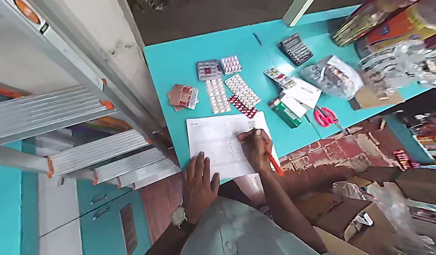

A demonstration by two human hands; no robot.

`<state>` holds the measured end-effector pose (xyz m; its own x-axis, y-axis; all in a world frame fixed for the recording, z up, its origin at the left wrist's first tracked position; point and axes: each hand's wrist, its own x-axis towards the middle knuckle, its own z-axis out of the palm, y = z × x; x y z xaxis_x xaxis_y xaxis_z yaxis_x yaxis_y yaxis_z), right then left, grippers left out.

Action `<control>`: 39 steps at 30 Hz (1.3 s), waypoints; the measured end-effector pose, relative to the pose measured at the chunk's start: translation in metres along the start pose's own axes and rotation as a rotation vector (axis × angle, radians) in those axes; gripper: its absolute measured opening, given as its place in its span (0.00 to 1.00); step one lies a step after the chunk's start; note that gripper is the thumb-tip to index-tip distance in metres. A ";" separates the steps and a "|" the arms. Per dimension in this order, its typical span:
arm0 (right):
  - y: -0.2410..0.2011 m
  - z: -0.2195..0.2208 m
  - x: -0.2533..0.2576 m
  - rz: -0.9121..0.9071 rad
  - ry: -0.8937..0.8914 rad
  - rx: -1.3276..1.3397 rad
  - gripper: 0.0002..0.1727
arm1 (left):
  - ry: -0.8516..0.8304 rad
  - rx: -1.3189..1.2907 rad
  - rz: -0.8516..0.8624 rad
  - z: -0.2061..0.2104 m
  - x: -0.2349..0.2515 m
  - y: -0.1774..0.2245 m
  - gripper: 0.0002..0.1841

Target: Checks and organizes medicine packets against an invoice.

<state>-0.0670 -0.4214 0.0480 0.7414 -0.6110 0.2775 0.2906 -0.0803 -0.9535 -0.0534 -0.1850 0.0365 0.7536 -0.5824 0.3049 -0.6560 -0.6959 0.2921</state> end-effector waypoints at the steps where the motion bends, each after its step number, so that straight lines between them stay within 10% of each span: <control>1: -0.001 -0.001 0.001 -0.006 -0.005 -0.036 0.22 | 0.014 0.005 0.009 0.001 0.001 0.001 0.30; 8: -0.011 -0.001 0.005 0.010 -0.034 -0.011 0.15 | 0.034 0.066 0.032 0.005 0.003 0.000 0.31; 21: -0.008 0.017 0.199 0.269 -0.313 -1.388 0.29 | 0.030 0.046 -0.002 0.004 0.003 0.005 0.29; 39: -0.036 0.018 0.227 0.234 -0.343 -1.655 0.18 | 0.050 0.040 -0.014 0.007 0.007 0.005 0.29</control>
<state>0.1018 -0.5428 0.1480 0.8245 -0.5608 -0.0757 -0.5629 -0.8265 -0.0087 -0.0510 -0.1950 0.0338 0.7587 -0.5519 0.3462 -0.6429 -0.7204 0.2603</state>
